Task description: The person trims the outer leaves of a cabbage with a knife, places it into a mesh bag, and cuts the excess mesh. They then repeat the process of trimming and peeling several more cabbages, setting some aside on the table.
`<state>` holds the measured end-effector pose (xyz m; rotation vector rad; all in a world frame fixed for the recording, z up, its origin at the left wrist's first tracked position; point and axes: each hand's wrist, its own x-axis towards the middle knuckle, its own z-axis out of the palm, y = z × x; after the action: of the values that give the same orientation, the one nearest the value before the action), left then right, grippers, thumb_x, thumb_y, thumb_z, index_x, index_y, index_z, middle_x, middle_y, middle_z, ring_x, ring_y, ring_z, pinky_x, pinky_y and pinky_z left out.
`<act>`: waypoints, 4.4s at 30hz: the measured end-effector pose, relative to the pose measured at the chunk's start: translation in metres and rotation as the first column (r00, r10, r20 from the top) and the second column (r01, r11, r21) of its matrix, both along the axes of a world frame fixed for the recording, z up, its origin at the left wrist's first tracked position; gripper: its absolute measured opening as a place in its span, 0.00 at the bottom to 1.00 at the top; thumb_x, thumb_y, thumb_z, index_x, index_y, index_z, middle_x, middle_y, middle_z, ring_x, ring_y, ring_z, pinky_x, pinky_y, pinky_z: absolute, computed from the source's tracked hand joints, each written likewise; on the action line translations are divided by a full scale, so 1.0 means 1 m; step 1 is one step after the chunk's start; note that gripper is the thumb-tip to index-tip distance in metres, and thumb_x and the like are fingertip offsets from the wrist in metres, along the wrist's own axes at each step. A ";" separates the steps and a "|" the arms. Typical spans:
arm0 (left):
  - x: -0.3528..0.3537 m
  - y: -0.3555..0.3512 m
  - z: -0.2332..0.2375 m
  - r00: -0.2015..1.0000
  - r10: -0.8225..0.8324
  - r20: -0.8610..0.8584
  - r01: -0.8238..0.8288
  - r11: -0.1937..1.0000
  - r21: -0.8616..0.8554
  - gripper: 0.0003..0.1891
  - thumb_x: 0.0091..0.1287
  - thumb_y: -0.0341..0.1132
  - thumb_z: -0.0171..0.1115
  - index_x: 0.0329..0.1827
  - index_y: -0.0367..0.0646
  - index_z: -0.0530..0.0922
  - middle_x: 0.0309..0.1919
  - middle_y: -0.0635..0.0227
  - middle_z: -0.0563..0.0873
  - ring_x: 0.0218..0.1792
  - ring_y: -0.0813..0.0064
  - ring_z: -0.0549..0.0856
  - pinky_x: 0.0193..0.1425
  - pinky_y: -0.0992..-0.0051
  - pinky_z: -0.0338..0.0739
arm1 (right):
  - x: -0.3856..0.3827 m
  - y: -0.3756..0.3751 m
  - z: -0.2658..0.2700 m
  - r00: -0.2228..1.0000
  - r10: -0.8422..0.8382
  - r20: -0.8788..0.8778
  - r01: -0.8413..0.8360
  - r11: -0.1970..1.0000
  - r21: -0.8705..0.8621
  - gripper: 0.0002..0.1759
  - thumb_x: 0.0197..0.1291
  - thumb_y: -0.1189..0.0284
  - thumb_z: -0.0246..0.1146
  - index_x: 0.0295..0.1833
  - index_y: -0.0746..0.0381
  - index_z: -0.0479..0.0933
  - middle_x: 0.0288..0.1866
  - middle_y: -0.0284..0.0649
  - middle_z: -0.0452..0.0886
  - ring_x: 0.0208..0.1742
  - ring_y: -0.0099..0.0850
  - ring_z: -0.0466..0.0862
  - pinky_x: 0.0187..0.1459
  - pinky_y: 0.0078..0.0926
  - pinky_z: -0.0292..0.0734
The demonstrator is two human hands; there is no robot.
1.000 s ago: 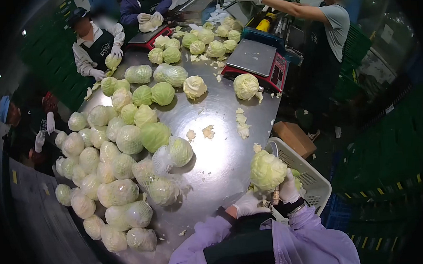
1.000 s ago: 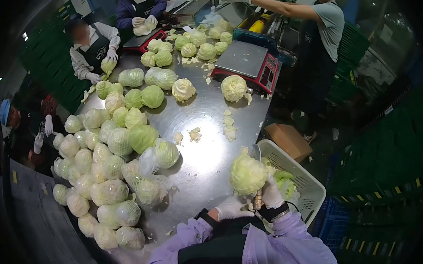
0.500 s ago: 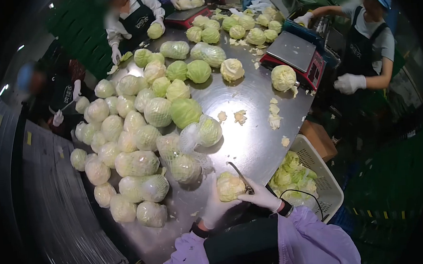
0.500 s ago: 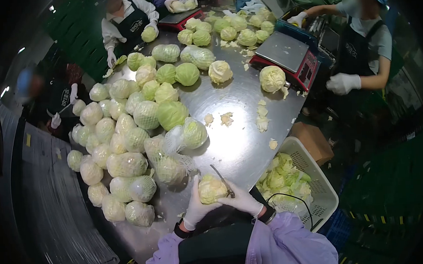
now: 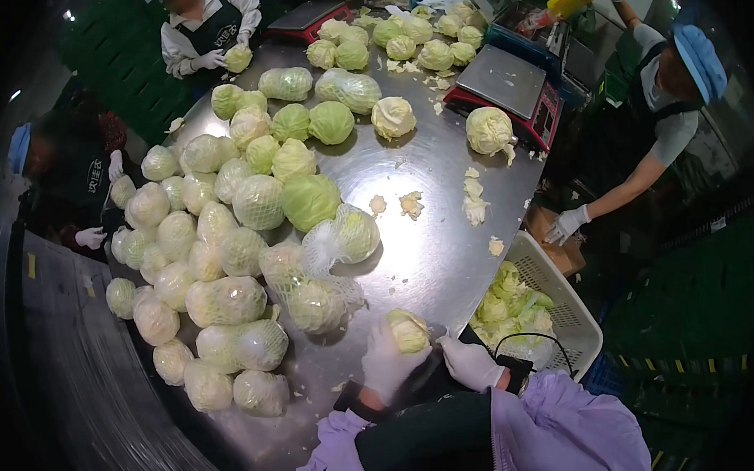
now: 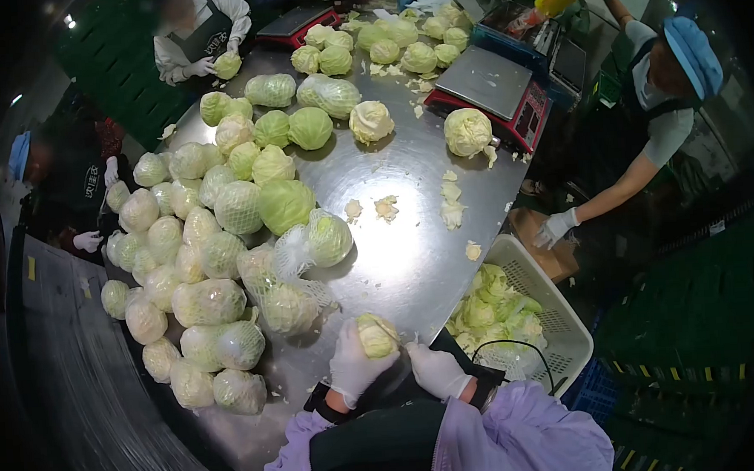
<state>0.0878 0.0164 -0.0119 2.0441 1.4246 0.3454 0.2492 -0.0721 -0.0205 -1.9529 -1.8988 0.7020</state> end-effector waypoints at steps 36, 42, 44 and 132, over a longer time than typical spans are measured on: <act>-0.024 -0.009 -0.024 0.937 -0.201 0.287 0.197 0.979 0.044 0.48 0.49 0.42 0.77 0.70 0.33 0.58 0.60 0.45 0.71 0.61 0.46 0.72 0.64 0.60 0.69 | 0.039 0.063 -0.053 0.966 -0.073 -0.246 0.071 0.997 -0.016 0.19 0.70 0.58 0.49 0.56 0.57 0.74 0.40 0.53 0.82 0.41 0.53 0.82 0.42 0.47 0.76; -0.059 -0.012 -0.042 0.815 -0.355 0.457 0.369 0.927 0.063 0.57 0.43 0.42 0.82 0.73 0.40 0.51 0.70 0.42 0.61 0.72 0.49 0.62 0.72 0.60 0.62 | 0.023 0.091 -0.075 0.964 -0.101 -0.246 0.103 0.995 -0.007 0.17 0.63 0.61 0.57 0.51 0.61 0.72 0.35 0.55 0.82 0.36 0.54 0.82 0.40 0.46 0.77; -0.064 -0.017 -0.041 0.802 -0.354 0.481 0.372 0.926 0.062 0.57 0.43 0.42 0.82 0.73 0.42 0.51 0.70 0.42 0.61 0.72 0.49 0.63 0.72 0.60 0.62 | 0.020 0.099 -0.092 0.969 -0.115 -0.220 0.109 0.993 -0.042 0.18 0.63 0.61 0.58 0.53 0.60 0.73 0.33 0.52 0.82 0.33 0.50 0.82 0.36 0.42 0.77; 0.001 0.008 0.005 0.897 0.067 0.436 -0.089 0.996 0.031 0.31 0.59 0.40 0.66 0.65 0.36 0.67 0.58 0.48 0.76 0.61 0.50 0.74 0.65 0.62 0.68 | -0.011 0.063 0.026 0.826 -0.162 -0.540 0.347 0.901 0.259 0.08 0.62 0.72 0.63 0.37 0.67 0.77 0.24 0.40 0.77 0.26 0.28 0.76 0.31 0.28 0.72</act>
<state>0.0893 0.0241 -0.0074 1.7991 1.2263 0.8253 0.2381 -0.0094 0.0059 -1.5604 -1.2991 0.6617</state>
